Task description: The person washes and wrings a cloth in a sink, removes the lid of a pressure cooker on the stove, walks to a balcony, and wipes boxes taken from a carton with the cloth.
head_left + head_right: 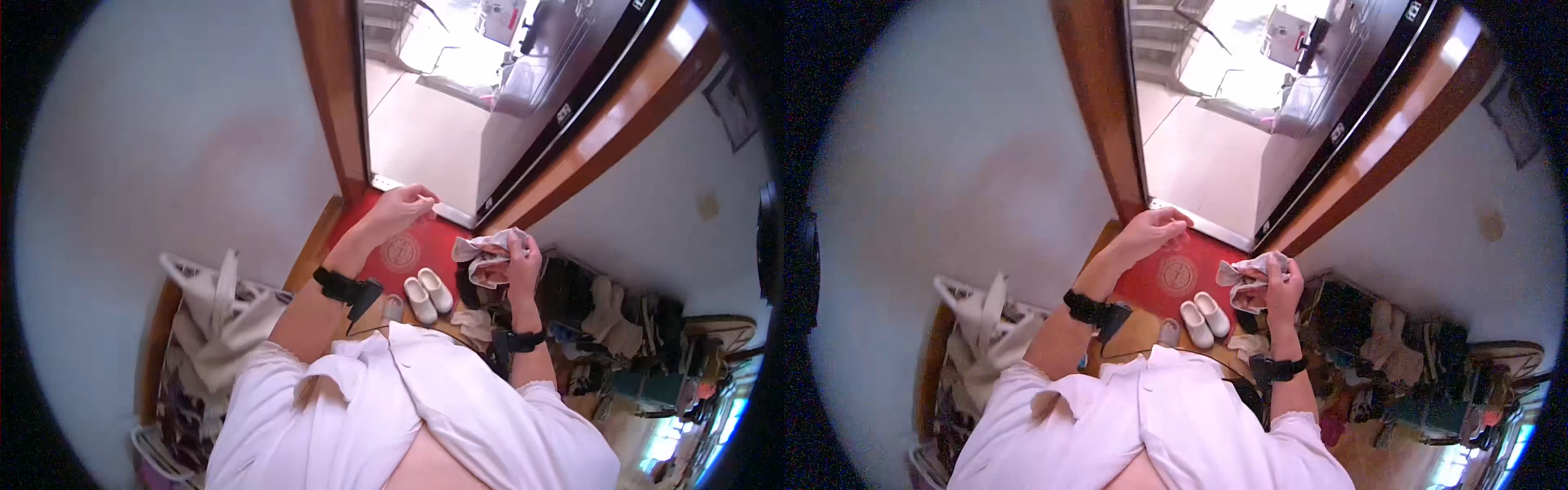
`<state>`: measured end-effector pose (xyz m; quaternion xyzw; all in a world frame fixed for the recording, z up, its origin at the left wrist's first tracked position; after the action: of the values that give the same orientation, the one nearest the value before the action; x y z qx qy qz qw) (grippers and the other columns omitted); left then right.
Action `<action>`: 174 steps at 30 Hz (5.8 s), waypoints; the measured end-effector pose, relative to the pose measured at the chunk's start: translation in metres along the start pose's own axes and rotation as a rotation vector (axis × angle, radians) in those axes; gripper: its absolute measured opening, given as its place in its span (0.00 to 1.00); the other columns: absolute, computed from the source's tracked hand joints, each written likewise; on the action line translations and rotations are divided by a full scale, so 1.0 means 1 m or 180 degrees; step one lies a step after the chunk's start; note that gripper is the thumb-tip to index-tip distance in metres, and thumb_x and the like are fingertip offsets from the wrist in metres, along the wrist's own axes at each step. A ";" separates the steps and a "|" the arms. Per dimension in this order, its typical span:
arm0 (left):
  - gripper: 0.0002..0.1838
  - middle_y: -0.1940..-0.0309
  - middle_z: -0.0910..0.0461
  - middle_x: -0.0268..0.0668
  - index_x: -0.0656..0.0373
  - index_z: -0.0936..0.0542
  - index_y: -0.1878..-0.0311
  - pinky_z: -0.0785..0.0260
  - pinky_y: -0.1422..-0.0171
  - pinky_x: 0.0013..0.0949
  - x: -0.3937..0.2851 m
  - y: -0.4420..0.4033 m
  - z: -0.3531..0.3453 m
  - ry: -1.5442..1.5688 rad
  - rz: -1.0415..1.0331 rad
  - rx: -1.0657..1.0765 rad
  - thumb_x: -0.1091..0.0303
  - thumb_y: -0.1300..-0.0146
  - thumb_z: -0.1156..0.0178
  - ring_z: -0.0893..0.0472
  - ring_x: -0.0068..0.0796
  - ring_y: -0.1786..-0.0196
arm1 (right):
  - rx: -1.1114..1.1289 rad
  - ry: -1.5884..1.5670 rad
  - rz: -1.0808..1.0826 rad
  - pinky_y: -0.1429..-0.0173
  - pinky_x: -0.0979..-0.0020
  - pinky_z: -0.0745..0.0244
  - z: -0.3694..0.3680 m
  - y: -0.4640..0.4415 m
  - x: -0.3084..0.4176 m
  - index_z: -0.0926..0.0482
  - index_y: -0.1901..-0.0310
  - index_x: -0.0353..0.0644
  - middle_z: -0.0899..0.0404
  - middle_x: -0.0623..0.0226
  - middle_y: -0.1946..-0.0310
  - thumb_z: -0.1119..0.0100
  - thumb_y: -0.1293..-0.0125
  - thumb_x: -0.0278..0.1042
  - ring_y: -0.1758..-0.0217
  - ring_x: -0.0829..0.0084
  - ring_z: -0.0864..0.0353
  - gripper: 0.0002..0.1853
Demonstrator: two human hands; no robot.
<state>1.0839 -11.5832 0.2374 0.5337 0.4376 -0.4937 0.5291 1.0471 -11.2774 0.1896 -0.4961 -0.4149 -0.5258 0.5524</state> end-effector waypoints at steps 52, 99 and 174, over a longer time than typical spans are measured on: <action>0.11 0.46 0.19 0.40 0.50 0.17 0.50 0.28 0.36 0.49 -0.177 -1.278 0.039 -0.1360 -0.1962 -0.0839 0.63 0.35 0.38 0.21 0.45 0.38 | -0.2340 0.0642 -0.2148 0.49 0.69 0.24 -0.178 -0.617 -0.053 0.20 0.53 0.33 0.17 0.67 0.57 0.36 0.27 0.36 0.55 0.76 0.21 0.13; 0.16 0.50 0.16 0.37 0.59 0.21 0.38 0.22 0.55 0.30 -0.074 -0.926 -0.059 -0.0039 -0.0547 0.2110 0.72 0.27 0.43 0.15 0.29 0.58 | -0.5923 -0.1259 -0.1421 0.60 0.68 0.15 -0.235 -0.308 -0.095 0.18 0.49 0.38 0.15 0.62 0.59 0.32 0.30 0.42 0.63 0.67 0.11 0.17; 0.28 0.33 0.22 0.40 0.50 0.28 0.27 0.26 0.29 0.46 -0.030 -0.121 -1.817 0.1558 0.2127 0.6851 0.47 0.23 0.44 0.20 0.38 0.35 | -0.4586 0.2503 -0.1256 0.57 0.56 0.18 1.454 0.032 -0.139 0.16 0.60 0.43 0.14 0.51 0.68 0.29 0.38 0.46 0.61 0.52 0.11 0.15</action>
<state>1.0761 -9.7637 0.1650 0.8794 -0.2824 -0.3299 -0.1948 1.1563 -9.8237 0.2870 -0.4266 0.1653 -0.8832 0.1032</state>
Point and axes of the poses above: each hand's wrist, its own y-axis away from the middle knuckle, its own z-axis out of the back of the hand, x = y × z, the point moved 4 cm from there along -y, towards the middle knuckle
